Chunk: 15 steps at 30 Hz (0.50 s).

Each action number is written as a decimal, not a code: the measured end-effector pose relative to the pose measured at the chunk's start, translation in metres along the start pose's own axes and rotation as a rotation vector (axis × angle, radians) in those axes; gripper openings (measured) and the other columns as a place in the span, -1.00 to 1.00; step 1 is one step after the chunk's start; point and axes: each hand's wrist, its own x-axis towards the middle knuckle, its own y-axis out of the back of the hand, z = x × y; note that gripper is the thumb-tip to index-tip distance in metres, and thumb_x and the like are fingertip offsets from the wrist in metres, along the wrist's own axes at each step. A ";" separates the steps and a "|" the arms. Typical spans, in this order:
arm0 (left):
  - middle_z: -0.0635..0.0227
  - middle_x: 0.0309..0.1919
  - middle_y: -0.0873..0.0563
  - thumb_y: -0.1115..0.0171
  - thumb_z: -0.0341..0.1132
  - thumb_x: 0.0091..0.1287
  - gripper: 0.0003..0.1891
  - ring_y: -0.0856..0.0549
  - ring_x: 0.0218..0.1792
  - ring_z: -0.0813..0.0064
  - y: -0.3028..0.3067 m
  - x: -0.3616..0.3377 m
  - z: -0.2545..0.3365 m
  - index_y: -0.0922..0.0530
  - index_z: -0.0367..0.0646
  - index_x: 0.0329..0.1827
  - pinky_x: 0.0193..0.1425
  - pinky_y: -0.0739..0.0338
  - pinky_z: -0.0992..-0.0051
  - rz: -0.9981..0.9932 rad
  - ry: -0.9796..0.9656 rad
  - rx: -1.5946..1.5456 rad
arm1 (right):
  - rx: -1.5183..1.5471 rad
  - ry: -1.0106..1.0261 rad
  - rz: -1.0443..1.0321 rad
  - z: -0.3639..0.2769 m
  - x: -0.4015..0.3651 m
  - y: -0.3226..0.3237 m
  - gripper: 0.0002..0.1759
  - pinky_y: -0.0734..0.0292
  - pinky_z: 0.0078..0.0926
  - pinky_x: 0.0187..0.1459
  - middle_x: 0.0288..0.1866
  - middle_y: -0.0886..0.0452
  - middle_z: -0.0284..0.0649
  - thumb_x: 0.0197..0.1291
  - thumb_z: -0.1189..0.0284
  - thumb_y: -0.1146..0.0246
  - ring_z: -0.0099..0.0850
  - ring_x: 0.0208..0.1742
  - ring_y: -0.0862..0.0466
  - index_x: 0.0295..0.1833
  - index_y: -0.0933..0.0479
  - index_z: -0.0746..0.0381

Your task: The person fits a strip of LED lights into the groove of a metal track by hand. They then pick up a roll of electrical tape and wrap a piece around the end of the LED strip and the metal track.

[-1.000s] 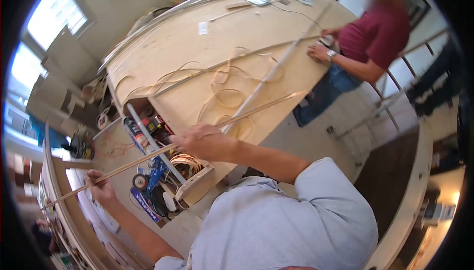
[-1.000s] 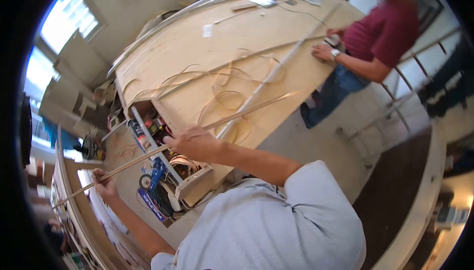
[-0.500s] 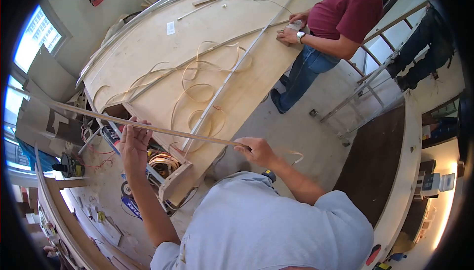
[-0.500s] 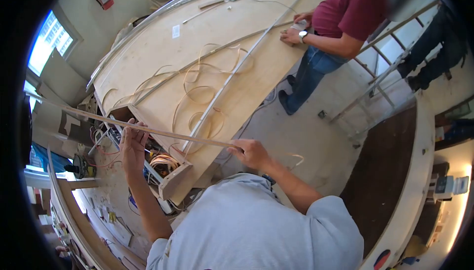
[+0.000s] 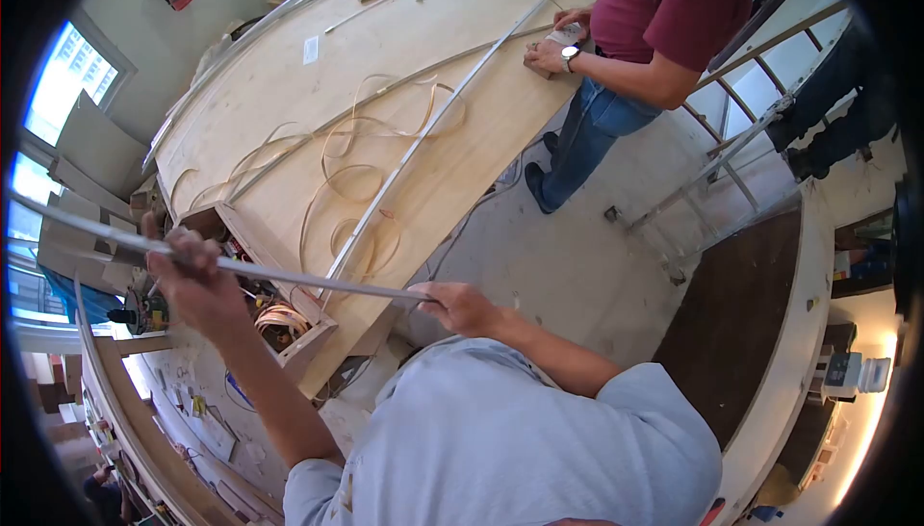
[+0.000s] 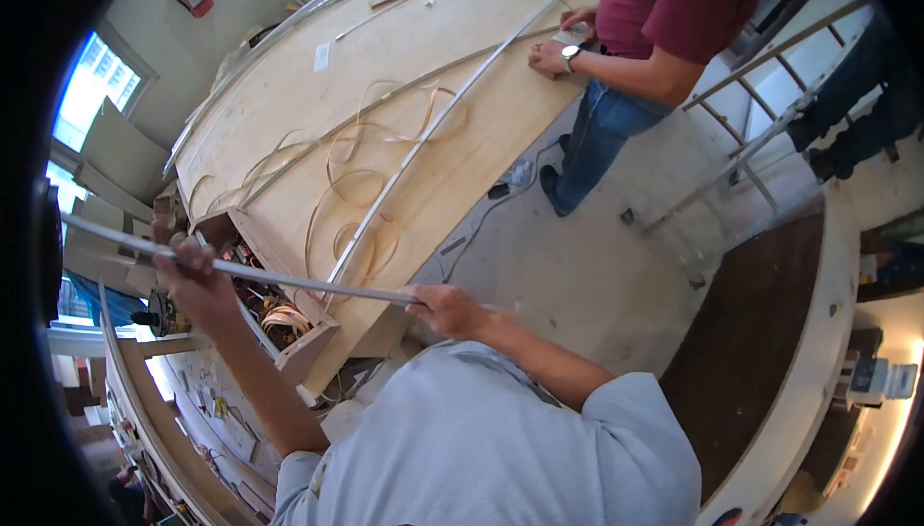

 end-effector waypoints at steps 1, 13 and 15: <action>0.41 -0.42 -0.45 0.10 -0.14 0.54 -0.57 -0.36 -0.53 0.71 -0.007 0.004 0.008 -0.30 -0.22 0.33 -0.55 -0.26 0.69 0.023 -0.054 0.053 | -0.012 -0.004 -0.070 0.004 0.006 -0.004 -0.76 -0.54 -0.14 -0.22 -0.26 -0.63 -0.02 0.28 0.34 -0.19 -0.02 -0.20 -0.64 0.00 -0.49 0.21; 0.56 -0.60 -0.27 -0.04 -0.07 0.48 -0.48 -0.08 -0.72 0.83 0.008 -0.064 0.064 -0.34 -0.26 0.34 -0.73 0.07 0.72 0.439 -0.262 0.551 | -0.087 0.036 -0.888 0.024 0.006 -0.063 -0.63 -0.47 -0.07 0.02 -0.06 -0.58 0.04 0.27 0.28 -0.16 0.01 0.06 -0.56 0.12 -0.40 0.24; 0.55 -0.60 -0.29 -0.01 -0.10 0.50 -0.52 -0.10 -0.73 0.82 0.023 -0.077 0.078 -0.35 -0.21 0.35 -0.73 0.05 0.73 0.503 -0.272 0.644 | -0.081 0.070 -0.865 0.033 -0.009 -0.069 -0.56 -0.45 -0.09 0.07 -0.02 -0.57 0.05 0.26 0.28 -0.17 0.00 0.12 -0.53 0.19 -0.38 0.25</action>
